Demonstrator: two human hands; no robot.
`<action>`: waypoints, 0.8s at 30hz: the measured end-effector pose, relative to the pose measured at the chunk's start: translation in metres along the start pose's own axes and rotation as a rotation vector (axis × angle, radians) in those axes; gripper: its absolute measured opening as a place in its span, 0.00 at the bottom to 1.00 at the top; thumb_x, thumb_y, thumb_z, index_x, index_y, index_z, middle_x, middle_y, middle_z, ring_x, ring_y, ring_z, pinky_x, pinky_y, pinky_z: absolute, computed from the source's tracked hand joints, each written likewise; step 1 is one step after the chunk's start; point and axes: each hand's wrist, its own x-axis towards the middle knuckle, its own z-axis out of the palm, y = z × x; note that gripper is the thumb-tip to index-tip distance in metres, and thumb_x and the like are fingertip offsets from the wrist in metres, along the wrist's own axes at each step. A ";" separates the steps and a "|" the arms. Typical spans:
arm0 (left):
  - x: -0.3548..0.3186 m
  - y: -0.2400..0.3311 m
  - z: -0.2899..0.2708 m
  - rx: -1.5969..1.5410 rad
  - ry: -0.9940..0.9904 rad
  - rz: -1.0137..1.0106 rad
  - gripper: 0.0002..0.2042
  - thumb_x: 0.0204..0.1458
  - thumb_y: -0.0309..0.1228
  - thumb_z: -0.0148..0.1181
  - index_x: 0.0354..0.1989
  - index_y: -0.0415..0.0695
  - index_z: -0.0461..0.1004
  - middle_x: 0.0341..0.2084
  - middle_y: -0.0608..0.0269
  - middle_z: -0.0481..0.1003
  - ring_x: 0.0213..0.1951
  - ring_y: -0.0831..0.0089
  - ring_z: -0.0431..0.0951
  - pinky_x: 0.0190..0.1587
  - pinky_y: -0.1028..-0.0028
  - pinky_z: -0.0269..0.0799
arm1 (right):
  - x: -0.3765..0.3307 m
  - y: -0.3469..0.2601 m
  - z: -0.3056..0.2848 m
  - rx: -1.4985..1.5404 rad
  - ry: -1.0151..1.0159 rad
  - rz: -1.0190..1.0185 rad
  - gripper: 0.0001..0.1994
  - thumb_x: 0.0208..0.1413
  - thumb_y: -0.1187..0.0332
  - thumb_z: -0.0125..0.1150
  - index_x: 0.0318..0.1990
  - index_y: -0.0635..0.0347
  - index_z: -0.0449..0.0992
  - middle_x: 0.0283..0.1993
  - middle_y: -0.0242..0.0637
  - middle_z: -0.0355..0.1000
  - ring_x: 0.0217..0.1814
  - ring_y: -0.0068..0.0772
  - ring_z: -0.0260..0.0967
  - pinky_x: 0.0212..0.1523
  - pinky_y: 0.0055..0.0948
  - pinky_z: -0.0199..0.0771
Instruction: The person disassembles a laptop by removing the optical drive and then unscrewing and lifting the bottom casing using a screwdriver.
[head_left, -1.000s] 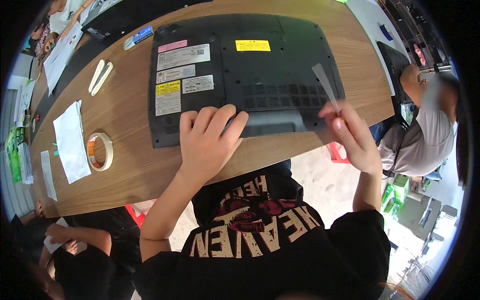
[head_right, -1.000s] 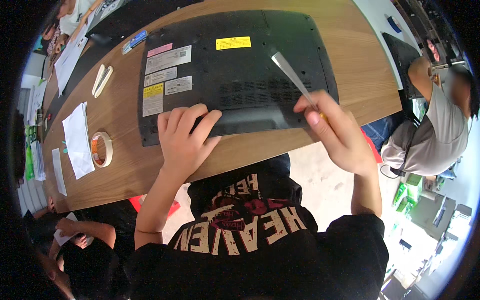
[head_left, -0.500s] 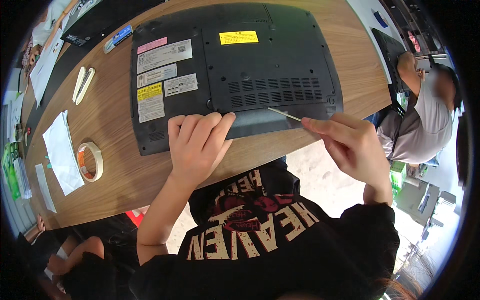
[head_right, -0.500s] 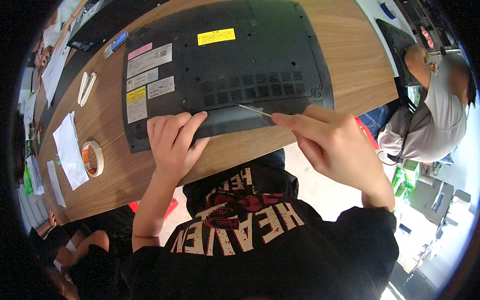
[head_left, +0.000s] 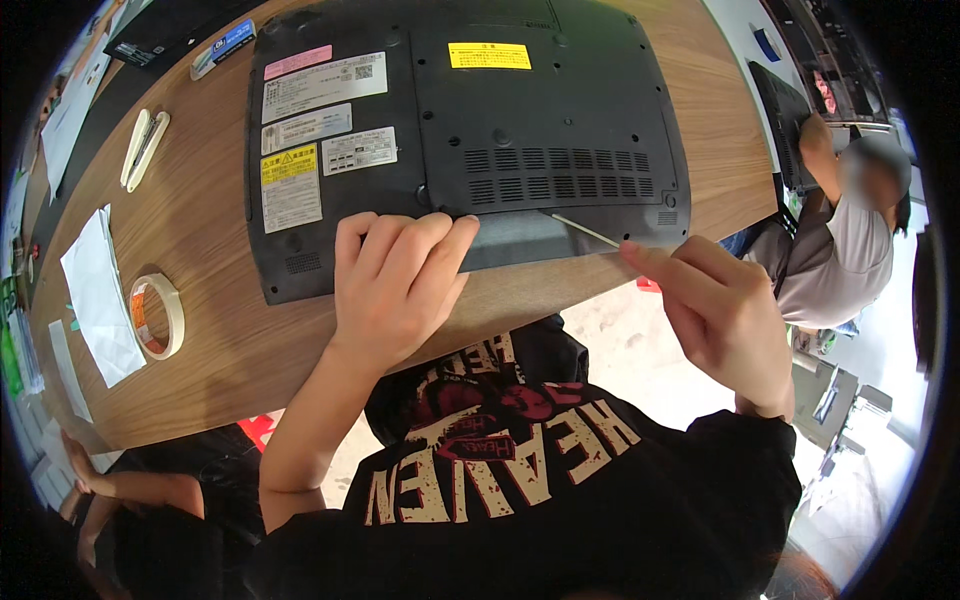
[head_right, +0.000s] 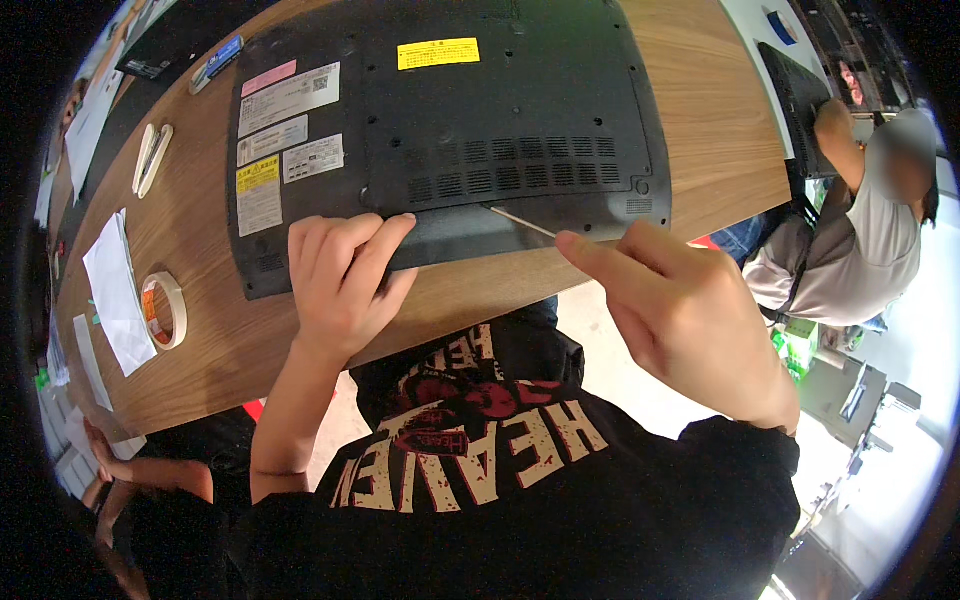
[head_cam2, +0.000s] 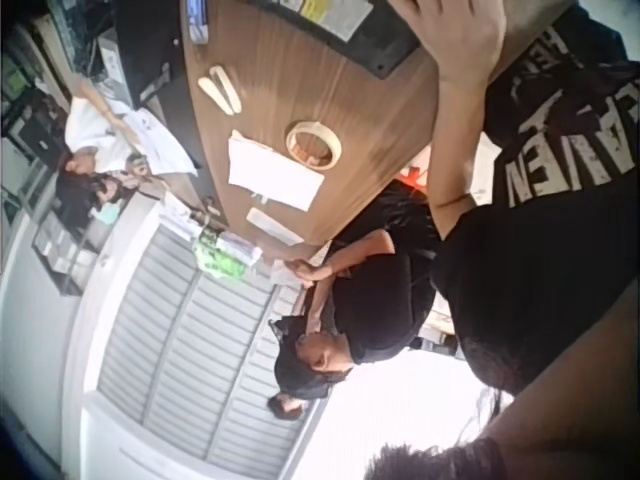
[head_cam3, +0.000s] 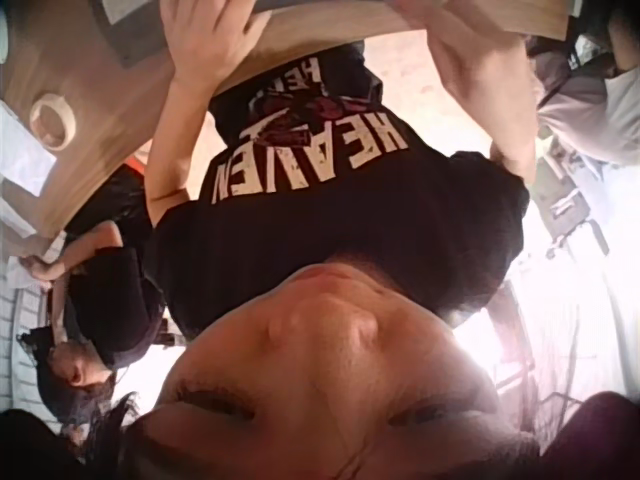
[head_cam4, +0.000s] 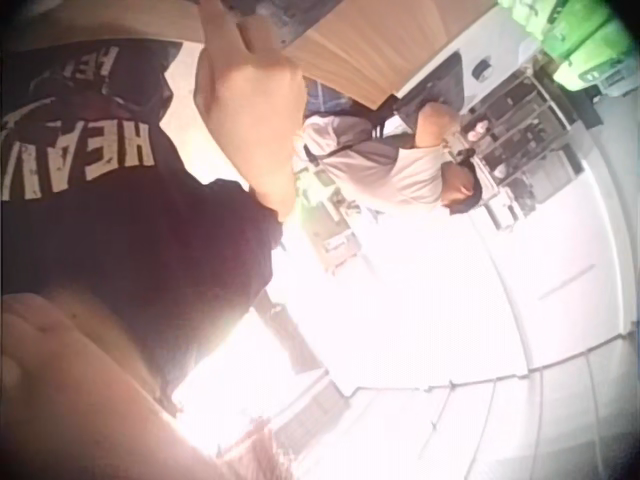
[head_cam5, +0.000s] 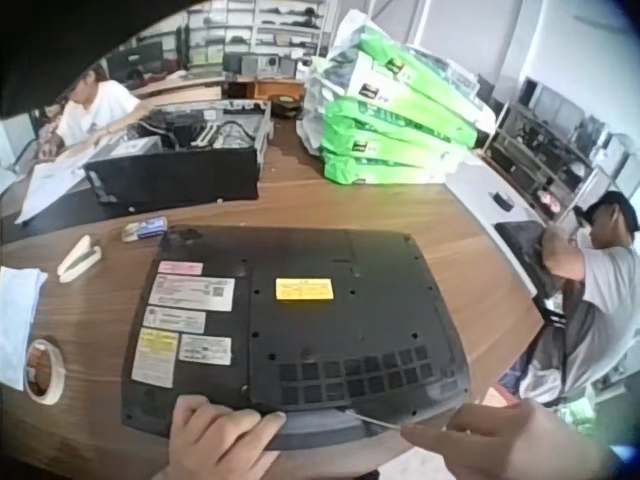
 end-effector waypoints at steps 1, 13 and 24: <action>0.001 0.000 -0.002 -0.055 -0.043 -0.011 0.21 0.31 0.26 0.66 0.40 0.44 0.78 0.35 0.70 0.70 0.34 0.72 0.69 0.39 0.66 0.61 | 0.000 -0.001 0.000 -0.029 -0.007 -0.007 0.21 0.44 0.82 0.60 0.50 0.59 0.76 0.27 0.37 0.67 0.21 0.36 0.68 0.23 0.33 0.69; 0.006 0.003 -0.005 -0.167 -0.202 -0.037 0.18 0.38 0.28 0.69 0.42 0.48 0.81 0.30 0.72 0.68 0.32 0.71 0.66 0.41 0.66 0.57 | -0.013 -0.027 0.029 -0.504 -0.058 -0.144 0.24 0.39 0.78 0.58 0.50 0.74 0.73 0.24 0.30 0.58 0.19 0.19 0.58 0.12 0.20 0.61; 0.005 0.003 -0.002 -0.190 -0.211 -0.005 0.17 0.42 0.28 0.68 0.43 0.51 0.79 0.29 0.77 0.68 0.30 0.75 0.65 0.39 0.66 0.52 | -0.040 -0.018 0.124 0.247 0.285 0.195 0.27 0.47 0.85 0.52 0.60 0.71 0.63 0.33 0.43 0.67 0.22 0.31 0.69 0.21 0.32 0.73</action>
